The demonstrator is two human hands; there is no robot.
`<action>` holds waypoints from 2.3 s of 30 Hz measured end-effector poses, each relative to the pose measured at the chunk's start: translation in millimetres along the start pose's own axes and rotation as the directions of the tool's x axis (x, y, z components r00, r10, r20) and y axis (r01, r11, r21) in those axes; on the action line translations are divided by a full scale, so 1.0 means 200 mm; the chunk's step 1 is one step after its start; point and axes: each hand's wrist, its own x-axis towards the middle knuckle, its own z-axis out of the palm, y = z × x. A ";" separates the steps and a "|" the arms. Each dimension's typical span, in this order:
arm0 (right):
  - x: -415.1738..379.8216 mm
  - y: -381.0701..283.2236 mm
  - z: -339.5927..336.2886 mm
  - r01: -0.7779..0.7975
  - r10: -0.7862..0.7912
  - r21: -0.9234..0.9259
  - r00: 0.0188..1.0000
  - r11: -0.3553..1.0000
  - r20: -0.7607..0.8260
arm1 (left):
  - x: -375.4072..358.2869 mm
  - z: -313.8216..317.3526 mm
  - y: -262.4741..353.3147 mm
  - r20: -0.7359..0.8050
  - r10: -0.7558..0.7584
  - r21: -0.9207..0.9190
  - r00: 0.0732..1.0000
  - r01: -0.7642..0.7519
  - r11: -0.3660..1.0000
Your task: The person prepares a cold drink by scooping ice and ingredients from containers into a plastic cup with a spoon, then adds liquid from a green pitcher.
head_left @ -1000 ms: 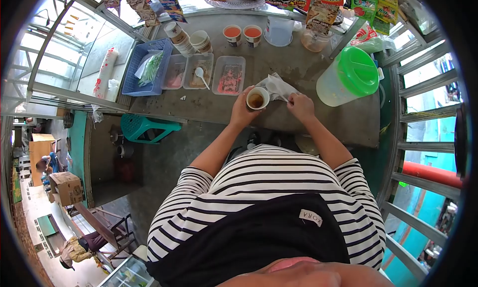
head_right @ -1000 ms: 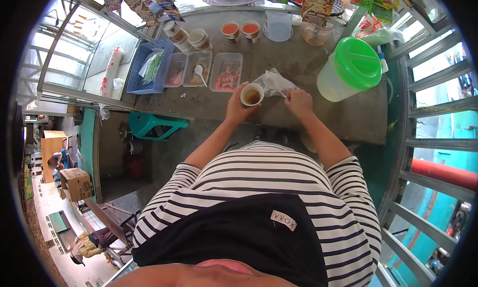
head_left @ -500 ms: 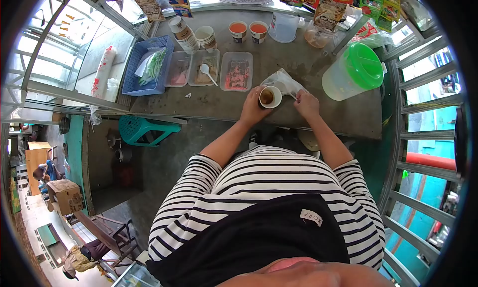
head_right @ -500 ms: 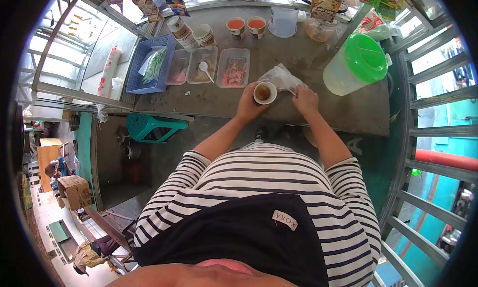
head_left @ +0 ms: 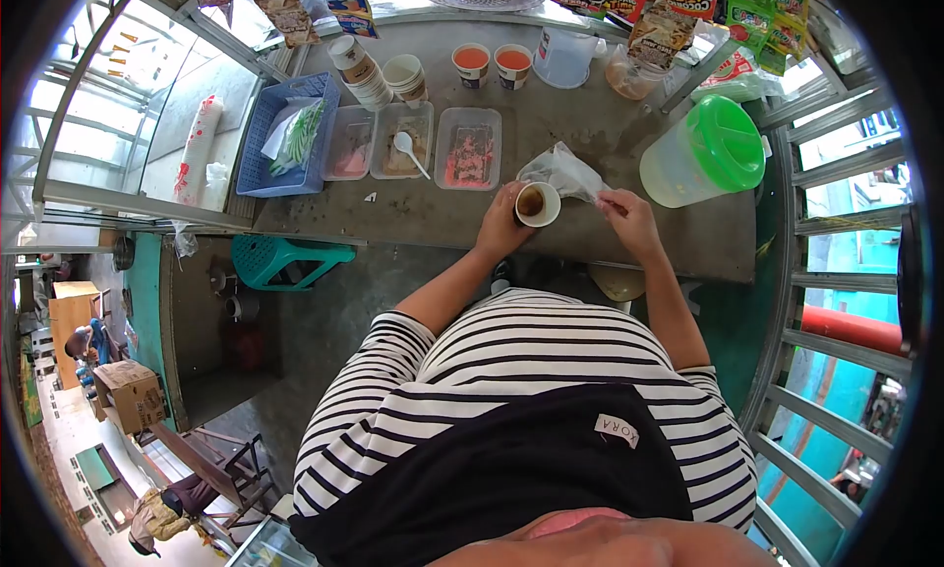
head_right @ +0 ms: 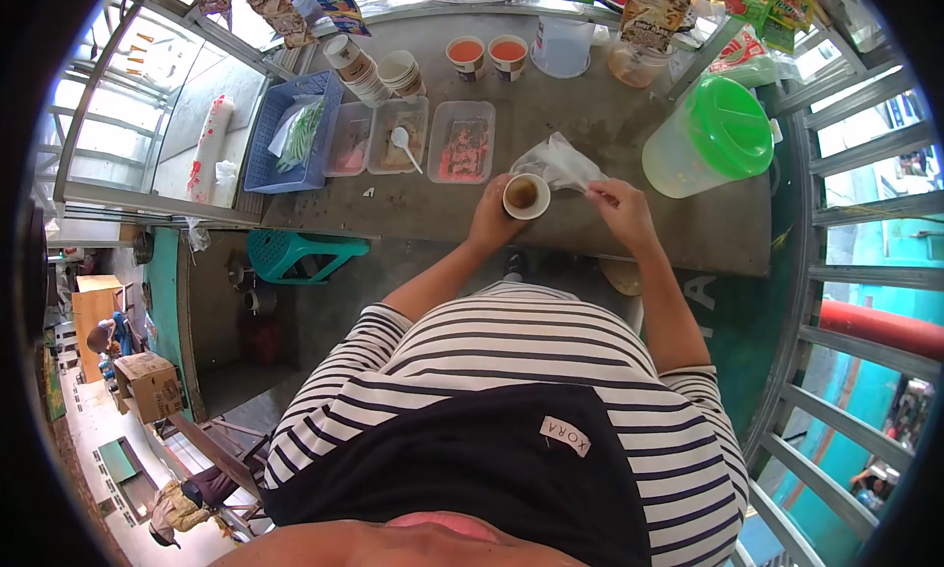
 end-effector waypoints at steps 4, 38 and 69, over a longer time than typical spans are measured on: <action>0.04 -0.29 -0.13 0.126 -0.059 -0.246 0.963 0.961 0.264 | 0.01 -0.01 0.03 0.002 -0.033 -0.015 0.999 0.033 0.999; 0.23 -0.32 0.25 0.412 -0.401 -0.017 0.894 0.911 0.201 | 0.04 -0.01 0.04 0.041 -0.040 -0.064 0.998 0.042 0.997; 0.20 -0.19 0.36 0.296 -0.293 0.029 0.953 0.955 -0.082 | 0.02 -0.01 0.02 0.043 -0.076 -0.044 0.996 0.078 0.996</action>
